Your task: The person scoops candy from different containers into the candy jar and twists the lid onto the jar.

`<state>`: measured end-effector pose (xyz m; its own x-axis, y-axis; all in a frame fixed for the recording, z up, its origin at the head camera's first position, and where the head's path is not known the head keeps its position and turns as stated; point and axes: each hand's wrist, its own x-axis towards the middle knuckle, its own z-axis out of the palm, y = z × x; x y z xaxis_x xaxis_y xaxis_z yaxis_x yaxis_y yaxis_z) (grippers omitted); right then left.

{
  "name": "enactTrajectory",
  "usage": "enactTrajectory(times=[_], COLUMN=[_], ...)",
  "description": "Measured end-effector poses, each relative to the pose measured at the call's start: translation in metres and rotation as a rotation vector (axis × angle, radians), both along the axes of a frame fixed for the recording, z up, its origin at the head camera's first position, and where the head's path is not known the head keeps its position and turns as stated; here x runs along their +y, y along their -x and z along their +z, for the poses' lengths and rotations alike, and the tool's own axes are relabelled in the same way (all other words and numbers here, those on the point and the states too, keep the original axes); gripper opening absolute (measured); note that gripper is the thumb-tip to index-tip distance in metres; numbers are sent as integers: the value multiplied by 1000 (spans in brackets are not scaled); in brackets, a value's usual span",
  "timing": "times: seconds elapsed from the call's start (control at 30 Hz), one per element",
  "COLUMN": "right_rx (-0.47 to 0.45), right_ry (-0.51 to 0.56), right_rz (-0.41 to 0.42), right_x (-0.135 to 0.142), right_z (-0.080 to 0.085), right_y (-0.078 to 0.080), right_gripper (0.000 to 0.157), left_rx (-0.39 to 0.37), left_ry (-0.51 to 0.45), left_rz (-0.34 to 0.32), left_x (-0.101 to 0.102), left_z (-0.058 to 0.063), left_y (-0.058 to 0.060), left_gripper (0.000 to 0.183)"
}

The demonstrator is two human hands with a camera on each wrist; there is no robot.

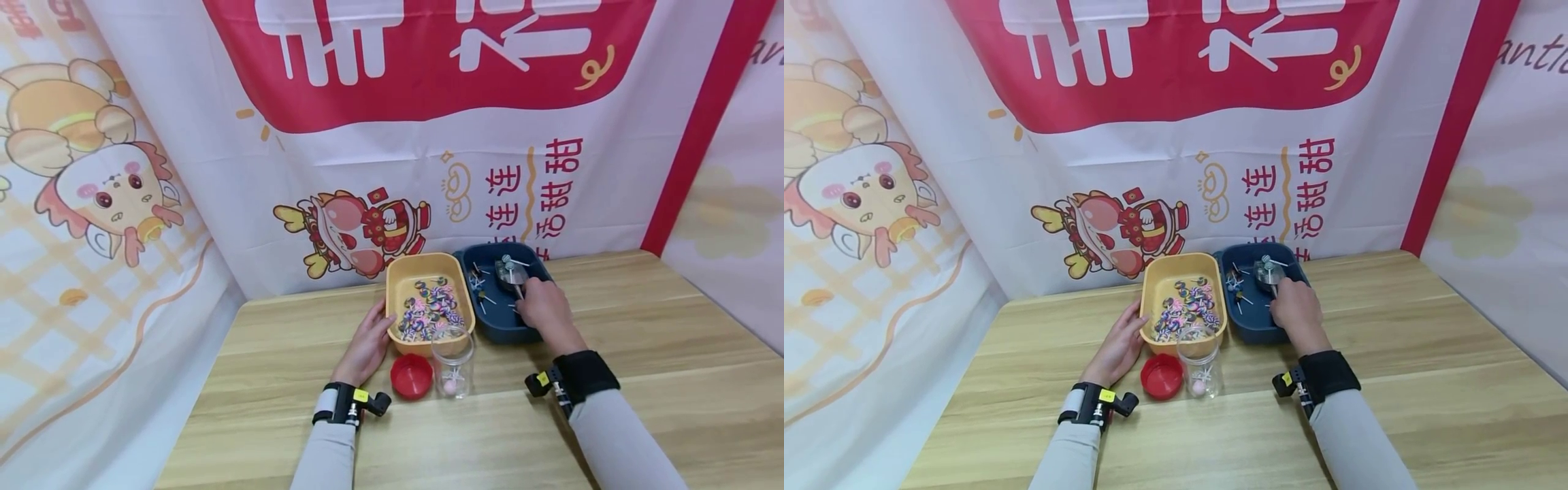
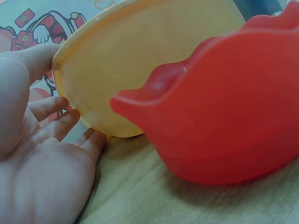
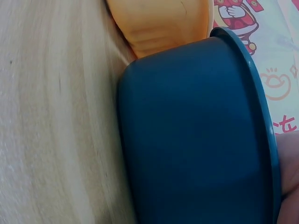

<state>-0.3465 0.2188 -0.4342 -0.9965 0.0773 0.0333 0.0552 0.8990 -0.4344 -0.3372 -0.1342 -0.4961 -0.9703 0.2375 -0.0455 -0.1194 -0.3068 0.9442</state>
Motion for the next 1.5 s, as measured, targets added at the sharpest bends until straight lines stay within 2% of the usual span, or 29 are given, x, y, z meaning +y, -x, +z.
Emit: enactTrajectory(times=[0.13,0.33,0.5,0.57,0.7,0.83,0.93,1.03,1.2,1.33,1.5], right_rx=[7,53,123,139,126,83,68,92,106,45,-37], right_ry=[-1,-18,-57,-77,-76,-37,-1,25,71,66,53], right_rz=[-6,-8,60,107,211,309,373,443,538,570,595], right_x=[-1,-1,4,8,19,28,29,30,33,34,32], right_z=[0,-3,3,12,42,77,102,122,140,147,148], right_y=[0,0,-4,-8,-22,-46,-68,-88,-115,-129,-138], right_gripper=[16,16,12,12,15,25,25,24,23,24,23], left_rx=[0,57,55,48,41,40,43,48,48,44,47], left_ry=[0,-27,-36,-37,-32,-27,-24,-26,-34,-38,-40], left_rz=[7,-12,-16,-16,-17,-23,-29,-30,-26,-18,-25], left_x=[0,0,0,0,1,0,-1,-1,-1,-1,-1], left_z=[-1,-3,-3,-4,-5,-3,-2,-1,0,-1,-3], left_y=[0,0,2,2,1,1,2,3,4,4,4], left_gripper=[66,65,66,66,65,65,65,65,65,64,67])
